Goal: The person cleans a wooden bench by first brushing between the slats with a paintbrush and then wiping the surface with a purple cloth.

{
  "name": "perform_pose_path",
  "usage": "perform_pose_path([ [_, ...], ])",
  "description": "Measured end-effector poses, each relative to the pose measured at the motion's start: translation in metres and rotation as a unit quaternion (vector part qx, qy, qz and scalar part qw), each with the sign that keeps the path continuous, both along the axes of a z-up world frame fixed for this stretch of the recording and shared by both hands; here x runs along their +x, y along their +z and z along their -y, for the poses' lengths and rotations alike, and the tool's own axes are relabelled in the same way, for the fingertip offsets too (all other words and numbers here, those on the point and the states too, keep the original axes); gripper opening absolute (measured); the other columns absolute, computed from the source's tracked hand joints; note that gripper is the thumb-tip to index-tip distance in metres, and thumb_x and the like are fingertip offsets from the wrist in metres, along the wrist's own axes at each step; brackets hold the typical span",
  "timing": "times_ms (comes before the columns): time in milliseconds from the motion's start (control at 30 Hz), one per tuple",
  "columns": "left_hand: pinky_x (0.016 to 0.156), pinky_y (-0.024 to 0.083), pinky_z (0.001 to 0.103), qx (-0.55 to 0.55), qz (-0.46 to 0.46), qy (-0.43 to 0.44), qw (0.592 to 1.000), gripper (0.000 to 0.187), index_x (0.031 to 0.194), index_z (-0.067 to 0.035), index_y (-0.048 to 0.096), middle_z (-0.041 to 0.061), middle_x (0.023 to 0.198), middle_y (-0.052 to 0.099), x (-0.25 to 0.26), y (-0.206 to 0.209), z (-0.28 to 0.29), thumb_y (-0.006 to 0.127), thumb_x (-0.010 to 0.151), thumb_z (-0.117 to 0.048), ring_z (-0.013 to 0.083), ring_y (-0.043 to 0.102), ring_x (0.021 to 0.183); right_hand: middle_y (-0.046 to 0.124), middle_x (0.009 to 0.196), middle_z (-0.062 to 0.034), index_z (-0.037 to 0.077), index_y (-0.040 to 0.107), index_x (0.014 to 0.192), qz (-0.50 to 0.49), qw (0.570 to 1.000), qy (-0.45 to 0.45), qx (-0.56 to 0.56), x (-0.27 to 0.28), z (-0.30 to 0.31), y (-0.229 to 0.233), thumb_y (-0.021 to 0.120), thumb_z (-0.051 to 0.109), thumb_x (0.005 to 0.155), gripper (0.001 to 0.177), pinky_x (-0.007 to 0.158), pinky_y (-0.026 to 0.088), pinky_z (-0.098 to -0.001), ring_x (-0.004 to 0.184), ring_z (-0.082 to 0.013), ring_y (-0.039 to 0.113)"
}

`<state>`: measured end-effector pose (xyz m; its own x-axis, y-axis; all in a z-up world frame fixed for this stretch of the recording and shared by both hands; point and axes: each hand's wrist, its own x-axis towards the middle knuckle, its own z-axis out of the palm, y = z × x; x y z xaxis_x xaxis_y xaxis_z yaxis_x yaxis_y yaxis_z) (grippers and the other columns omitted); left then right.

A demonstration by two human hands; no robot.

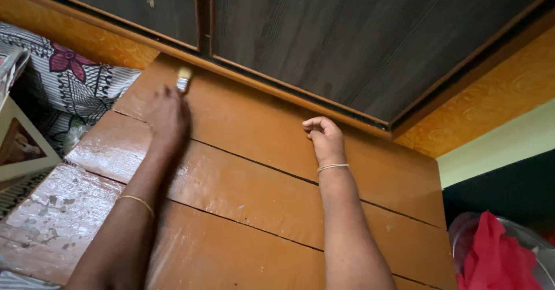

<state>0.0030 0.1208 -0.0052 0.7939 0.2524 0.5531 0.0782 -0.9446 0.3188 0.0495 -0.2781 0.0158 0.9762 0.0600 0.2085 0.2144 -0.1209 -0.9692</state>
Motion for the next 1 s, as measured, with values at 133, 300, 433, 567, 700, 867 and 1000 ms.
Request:
perform_pose_path([
  [133, 0.091, 0.043, 0.053, -0.01, 0.046, 0.094, 0.994, 0.029, 0.11, -0.003, 0.072, 0.021, 0.109, 0.062, -0.007, 0.013, -0.018, 0.064, 0.101, -0.03, 0.0401, 0.055, 0.107, 0.072, 0.094, -0.0026, 0.005, 0.073, 0.096, 0.001, 1.0, -0.001, -0.005, -0.003, -0.001, 0.003, 0.052, -0.012, 0.086, 0.029, 0.079, 0.054, -0.025, 0.088, -0.0113, 0.066],
  [300, 0.086, 0.041, 0.054, -0.011, 0.007, 0.113, 0.994, 0.032, 0.106, -0.005, 0.072, 0.02, 0.111, 0.06, -0.01, 0.006, -0.018, 0.067, 0.086, -0.029, 0.0397, 0.053, 0.108, 0.072, 0.094, -0.0026, 0.005, 0.072, 0.095, 0.002, 1.0, 0.009, -0.014, -0.009, -0.004, 0.012, 0.051, -0.012, 0.086, 0.029, 0.08, 0.055, -0.0251, 0.089, -0.0115, 0.066],
  [433, 0.095, 0.042, 0.049, 0.035, -0.005, 0.132, 0.991, 0.027, 0.113, -0.002, 0.067, 0.018, 0.115, 0.058, -0.011, -0.006, -0.025, 0.066, 0.095, -0.023, 0.0358, 0.054, 0.11, 0.072, 0.095, -0.002, 0.005, 0.072, 0.094, -0.009, 1.0, -0.007, -0.017, -0.012, -0.006, 0.015, 0.051, -0.013, 0.086, 0.028, 0.079, 0.055, -0.0258, 0.089, -0.011, 0.066],
  [567, 0.087, 0.047, 0.047, 0.034, -0.029, 0.171, 0.984, 0.026, 0.114, -0.001, 0.065, 0.018, 0.112, 0.061, -0.02, -0.014, -0.044, 0.064, 0.102, -0.024, 0.0349, 0.059, 0.105, 0.073, 0.094, -0.0027, 0.005, 0.072, 0.095, -0.014, 0.999, -0.011, -0.027, -0.006, -0.003, 0.008, 0.052, -0.013, 0.086, 0.028, 0.079, 0.055, -0.0261, 0.088, -0.0118, 0.066],
  [700, 0.074, 0.052, 0.051, -0.022, 0.003, 0.168, 0.986, 0.031, 0.116, -0.001, 0.063, 0.02, 0.106, 0.066, -0.039, -0.012, -0.061, 0.062, 0.102, -0.029, 0.0379, 0.066, 0.091, 0.073, 0.095, -0.0029, 0.005, 0.072, 0.096, 0.015, 1.0, 0.024, -0.013, 0.001, 0.003, -0.001, 0.051, -0.013, 0.085, 0.029, 0.08, 0.055, -0.0261, 0.089, -0.0119, 0.067],
  [867, 0.063, 0.05, 0.059, -0.072, -0.097, 0.106, 0.987, 0.037, 0.113, -0.007, 0.066, 0.021, 0.084, 0.072, -0.05, 0.012, -0.031, 0.043, 0.111, -0.035, 0.0424, 0.07, 0.07, 0.073, 0.095, -0.0031, 0.005, 0.072, 0.097, 0.017, 0.999, 0.037, -0.012, 0.001, 0.001, 0.002, 0.051, -0.012, 0.084, 0.03, 0.08, 0.055, -0.0262, 0.088, -0.0122, 0.068],
  [1000, 0.072, 0.054, 0.054, -0.158, -0.197, -0.08, 0.964, 0.062, 0.091, -0.012, 0.075, 0.018, 0.076, 0.072, -0.061, 0.039, 0.019, 0.034, 0.111, -0.055, 0.0393, 0.071, 0.076, 0.073, 0.094, -0.0034, 0.004, 0.073, 0.095, -0.001, 1.0, 0.008, -0.021, -0.008, -0.003, 0.008, 0.051, -0.012, 0.085, 0.029, 0.08, 0.055, -0.0265, 0.088, -0.0123, 0.067],
])
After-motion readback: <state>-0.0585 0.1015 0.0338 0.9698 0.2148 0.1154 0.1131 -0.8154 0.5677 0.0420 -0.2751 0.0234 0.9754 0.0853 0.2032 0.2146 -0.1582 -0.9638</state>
